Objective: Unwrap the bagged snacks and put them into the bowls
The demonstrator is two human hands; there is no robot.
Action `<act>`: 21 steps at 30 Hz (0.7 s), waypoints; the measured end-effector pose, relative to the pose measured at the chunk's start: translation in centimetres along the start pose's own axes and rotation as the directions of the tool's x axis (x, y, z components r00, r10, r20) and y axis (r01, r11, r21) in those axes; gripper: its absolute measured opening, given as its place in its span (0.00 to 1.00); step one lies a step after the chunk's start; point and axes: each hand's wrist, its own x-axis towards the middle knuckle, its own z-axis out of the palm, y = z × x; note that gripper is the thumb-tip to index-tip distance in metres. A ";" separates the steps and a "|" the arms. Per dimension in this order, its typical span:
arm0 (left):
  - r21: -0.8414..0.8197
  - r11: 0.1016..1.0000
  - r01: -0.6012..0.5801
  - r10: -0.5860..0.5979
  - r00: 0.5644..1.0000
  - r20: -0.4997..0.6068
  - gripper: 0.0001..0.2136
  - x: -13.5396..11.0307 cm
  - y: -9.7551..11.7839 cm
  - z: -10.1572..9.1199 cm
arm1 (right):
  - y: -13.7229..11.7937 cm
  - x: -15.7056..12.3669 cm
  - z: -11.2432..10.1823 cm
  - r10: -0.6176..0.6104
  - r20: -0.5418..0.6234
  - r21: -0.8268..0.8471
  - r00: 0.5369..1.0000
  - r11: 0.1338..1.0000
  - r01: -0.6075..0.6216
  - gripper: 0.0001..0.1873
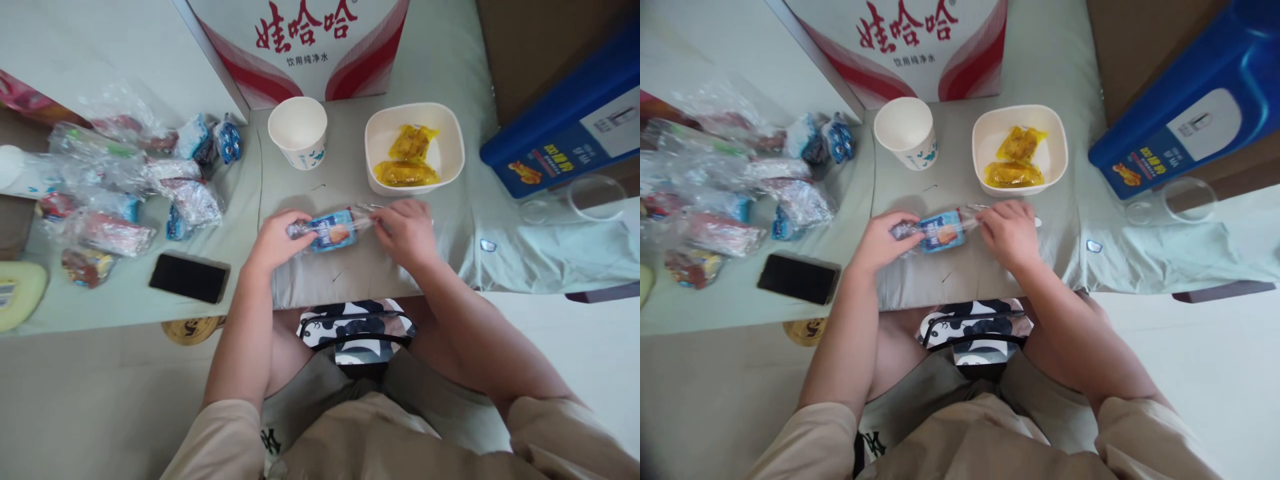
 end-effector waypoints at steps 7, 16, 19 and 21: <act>0.041 0.998 0.055 -0.055 0.998 0.001 0.02 -2.0 0.9 0.8 | -1.0 -1.4 -1.2 -0.026 -0.102 0.084 0.994 0.996 0.035 0.11; -0.042 0.983 0.177 -0.180 0.978 -0.105 0.13 -1.9 1.5 1.0 | -3.6 -1.7 1.1 -0.030 0.285 0.042 0.958 0.999 0.019 0.18; 0.026 0.995 0.095 -0.091 0.989 -0.119 0.13 -1.2 1.9 1.9 | -3.7 -1.3 1.3 -0.075 0.269 0.071 0.960 0.996 0.058 0.18; 0.027 0.994 0.102 -0.097 0.985 -0.143 0.08 -0.6 2.0 2.3 | -3.7 -1.0 1.5 -0.068 0.248 0.095 0.966 0.994 0.045 0.17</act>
